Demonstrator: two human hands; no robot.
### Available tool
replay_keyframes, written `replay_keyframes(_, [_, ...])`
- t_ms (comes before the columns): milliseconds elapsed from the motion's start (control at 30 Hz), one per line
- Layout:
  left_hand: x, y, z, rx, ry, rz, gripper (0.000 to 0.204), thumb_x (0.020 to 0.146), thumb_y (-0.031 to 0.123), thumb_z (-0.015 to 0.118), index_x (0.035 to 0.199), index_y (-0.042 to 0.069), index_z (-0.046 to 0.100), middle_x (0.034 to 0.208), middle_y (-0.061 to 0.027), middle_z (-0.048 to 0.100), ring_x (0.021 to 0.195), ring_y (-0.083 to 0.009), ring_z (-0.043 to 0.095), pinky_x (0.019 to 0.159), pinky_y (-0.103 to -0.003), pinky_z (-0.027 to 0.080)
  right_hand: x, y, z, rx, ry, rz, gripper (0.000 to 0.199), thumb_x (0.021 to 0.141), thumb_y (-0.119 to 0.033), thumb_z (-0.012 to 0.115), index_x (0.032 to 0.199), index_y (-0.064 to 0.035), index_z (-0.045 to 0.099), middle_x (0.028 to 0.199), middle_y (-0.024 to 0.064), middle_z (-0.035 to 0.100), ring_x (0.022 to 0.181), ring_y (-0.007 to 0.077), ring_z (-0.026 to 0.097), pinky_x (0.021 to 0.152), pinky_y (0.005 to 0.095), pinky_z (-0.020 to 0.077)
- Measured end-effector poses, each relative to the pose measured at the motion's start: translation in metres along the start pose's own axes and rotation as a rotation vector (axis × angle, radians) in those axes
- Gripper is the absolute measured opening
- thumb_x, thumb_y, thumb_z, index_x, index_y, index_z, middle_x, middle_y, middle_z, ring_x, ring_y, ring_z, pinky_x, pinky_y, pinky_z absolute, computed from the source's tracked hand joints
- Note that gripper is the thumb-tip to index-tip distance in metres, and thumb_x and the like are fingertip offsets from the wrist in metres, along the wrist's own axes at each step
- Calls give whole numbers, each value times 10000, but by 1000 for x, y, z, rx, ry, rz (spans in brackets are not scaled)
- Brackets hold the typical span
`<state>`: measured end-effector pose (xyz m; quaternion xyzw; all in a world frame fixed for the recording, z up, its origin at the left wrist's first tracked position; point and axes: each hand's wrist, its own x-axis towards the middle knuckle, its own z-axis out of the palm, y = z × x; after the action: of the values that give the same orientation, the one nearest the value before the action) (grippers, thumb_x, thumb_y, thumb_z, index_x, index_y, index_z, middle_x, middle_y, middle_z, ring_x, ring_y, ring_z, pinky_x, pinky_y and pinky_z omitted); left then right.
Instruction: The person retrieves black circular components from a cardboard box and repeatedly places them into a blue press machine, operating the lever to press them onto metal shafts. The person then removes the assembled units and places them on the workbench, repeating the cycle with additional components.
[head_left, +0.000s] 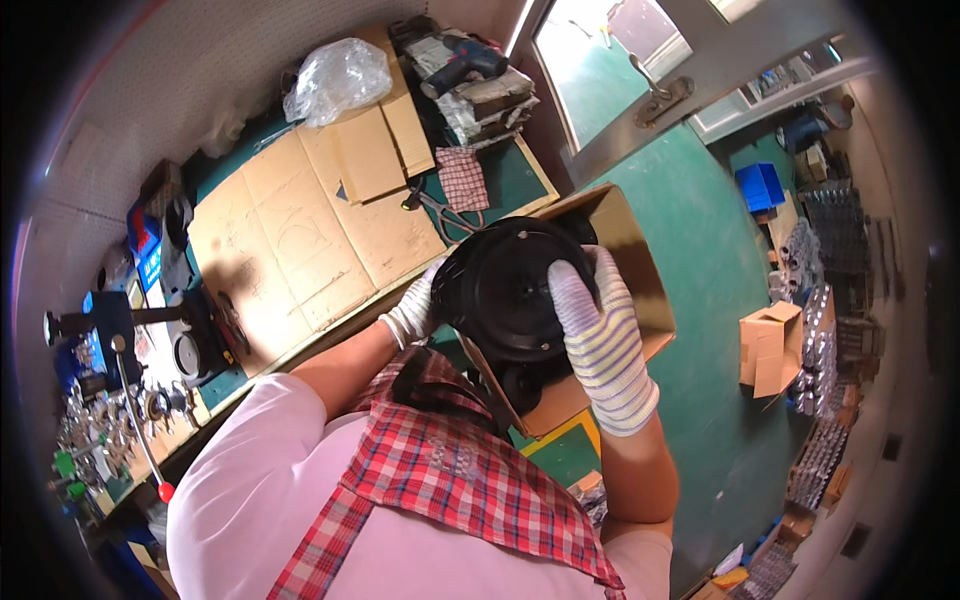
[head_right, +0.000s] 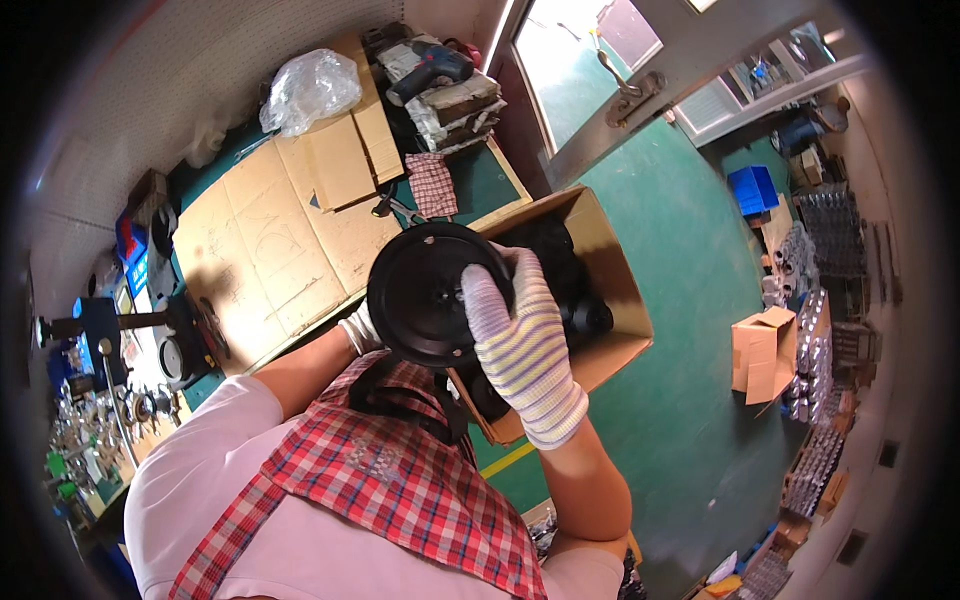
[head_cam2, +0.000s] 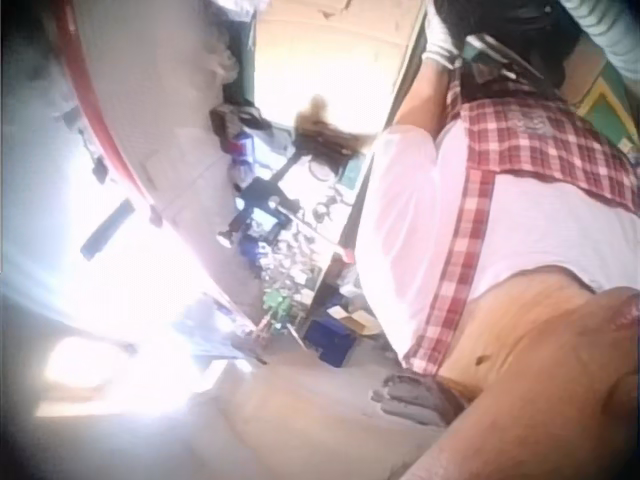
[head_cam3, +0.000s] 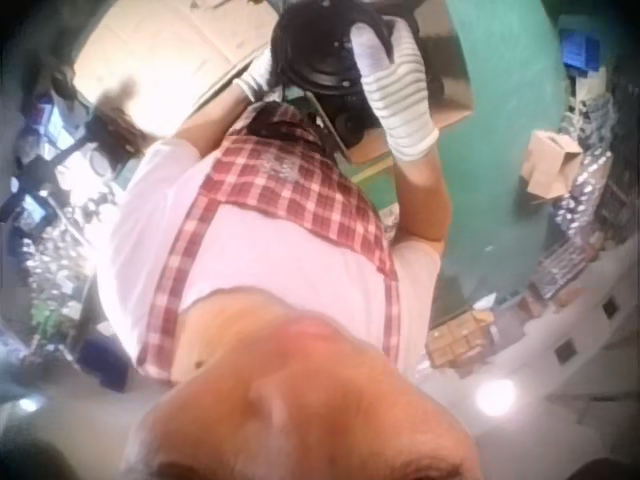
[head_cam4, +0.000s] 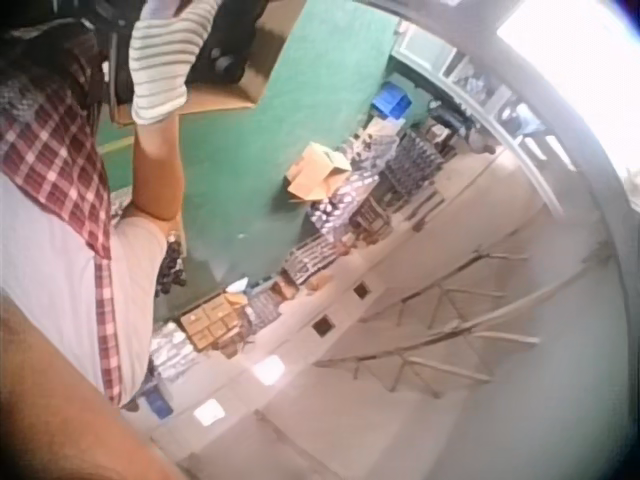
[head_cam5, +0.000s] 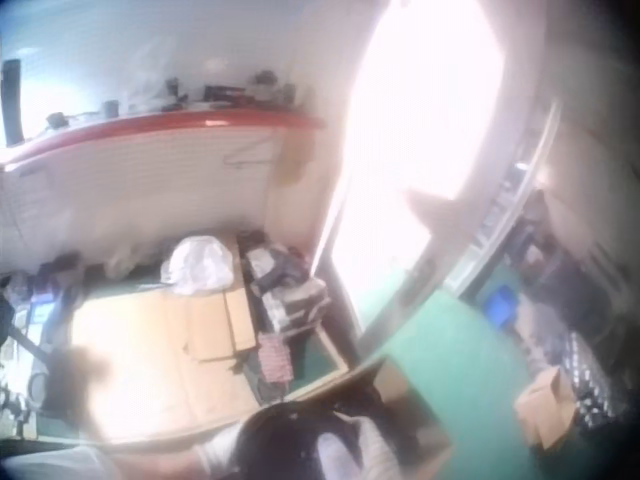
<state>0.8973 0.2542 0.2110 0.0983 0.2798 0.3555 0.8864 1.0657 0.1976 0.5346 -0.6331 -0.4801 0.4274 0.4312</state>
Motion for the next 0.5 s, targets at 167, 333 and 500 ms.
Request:
replay_keyframes(167, [-58,12,18,-28,127,58,554,1024,530,535,1303,61,631,1289,-104,691,1143,-239,655,1056,-411,491,-25,-4,9,53,-102,-134,313,1020,-173,585,1276,4,544,1103,113,671,1000,164,631,891,306,535])
replay_keyframes(333, [-169,-15,-13,-151,262,252,540,1025,530,528,1251,58,663,1193,-101,731,1068,-231,691,1020,-395,511,-71,-7,37,-25,-399,-152,366,1004,-215,621,1297,0,581,1126,83,682,1018,136,612,924,291,507])
replay_keyframes(500, [-318,-70,-88,-13,608,525,520,1011,510,573,1336,105,607,1284,-58,669,1189,-198,618,1018,-398,498,-136,29,102,240,-777,19,389,1017,-192,613,1340,20,559,1201,72,659,1096,144,598,1020,301,461])
